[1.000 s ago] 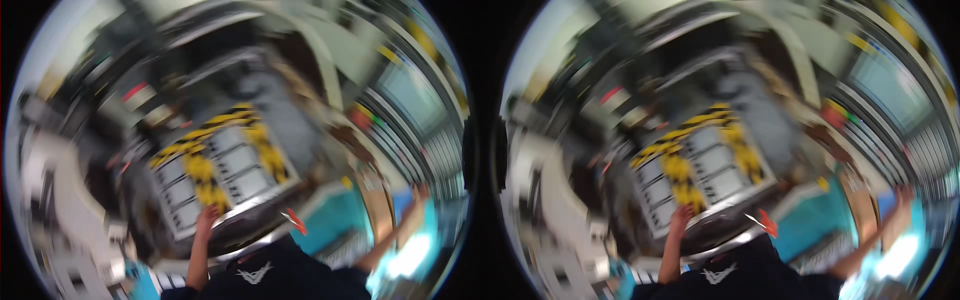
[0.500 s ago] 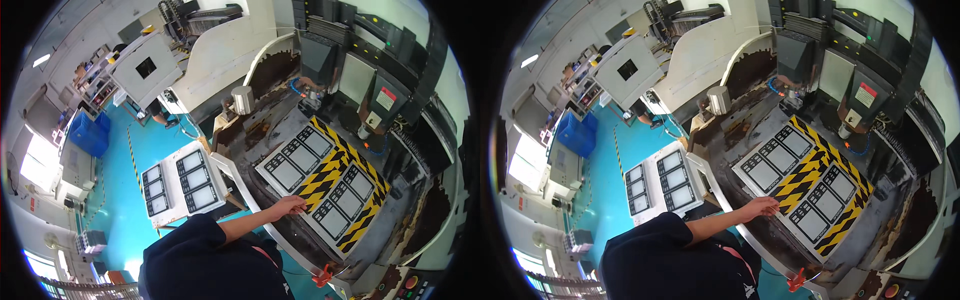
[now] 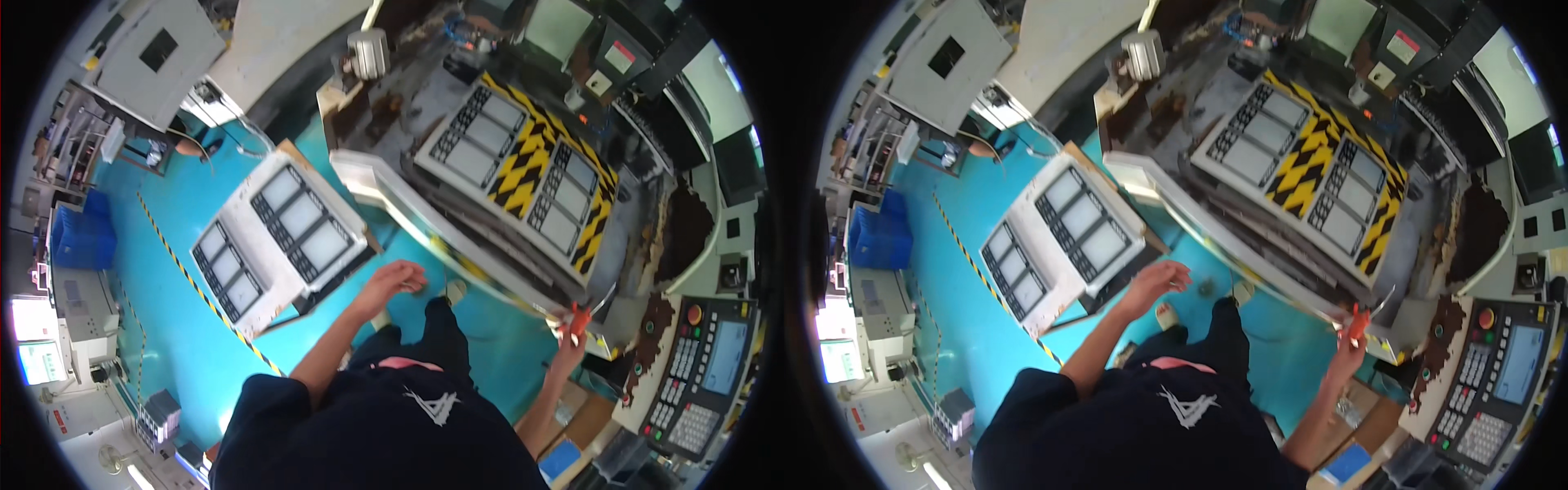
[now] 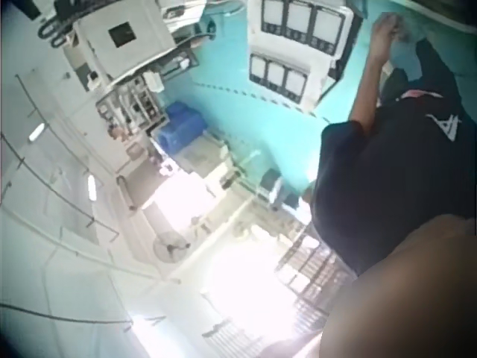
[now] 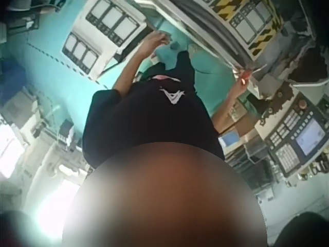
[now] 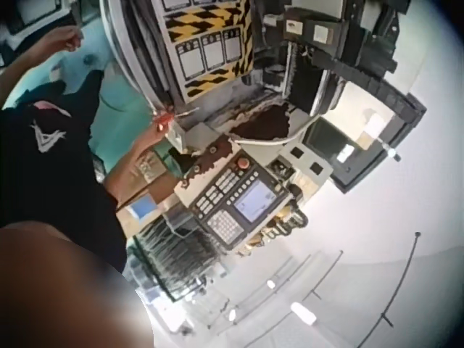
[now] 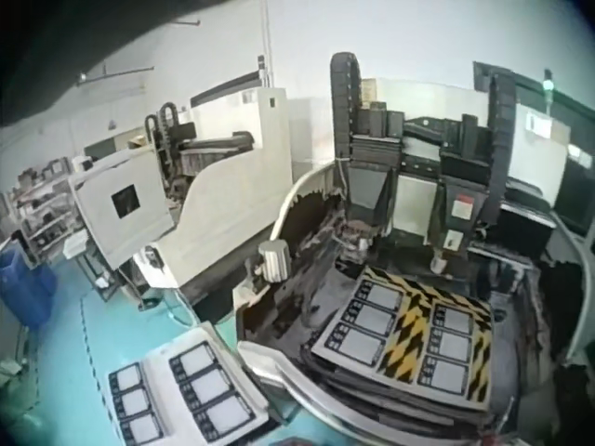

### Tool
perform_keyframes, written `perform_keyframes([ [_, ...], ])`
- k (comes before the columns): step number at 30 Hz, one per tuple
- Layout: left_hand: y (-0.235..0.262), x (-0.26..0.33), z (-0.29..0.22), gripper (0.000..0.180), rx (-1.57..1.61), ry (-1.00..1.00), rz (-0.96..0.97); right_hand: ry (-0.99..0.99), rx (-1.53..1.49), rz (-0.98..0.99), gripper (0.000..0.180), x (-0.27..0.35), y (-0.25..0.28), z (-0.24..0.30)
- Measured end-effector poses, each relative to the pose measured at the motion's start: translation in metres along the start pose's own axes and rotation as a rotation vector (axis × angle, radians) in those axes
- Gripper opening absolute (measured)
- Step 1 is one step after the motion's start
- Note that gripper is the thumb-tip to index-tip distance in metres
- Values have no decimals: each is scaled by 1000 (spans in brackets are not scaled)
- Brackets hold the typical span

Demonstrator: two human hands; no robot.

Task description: Cleaning and inspecting machine components using an air duster gun on a manufacturing floor.

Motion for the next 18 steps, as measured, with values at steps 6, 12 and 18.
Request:
perform_keyframes([
  [6, 23, 94, 18, 36, -157, 47, -21, 274, 218, -98, 33, 26, -25, 89],
  [12, 31, 132, 8, 40, -15, -164, -169, 371, -166, 440, 22, 65, -127, 222],
  [18, -45, 132, 0, 40, -102, -190, -52, 619, 478, 813, 43, 100, -150, 266],
])
Point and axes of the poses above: each hand's wrist, its own x-axis away from the middle knuckle, its own y-axis out of the back of the hand, z = x × y, the point moved 9 cm from there along -x, towards the middle knuckle, and after that the axes turned 2 degrees about y, right-handed, at the moved point
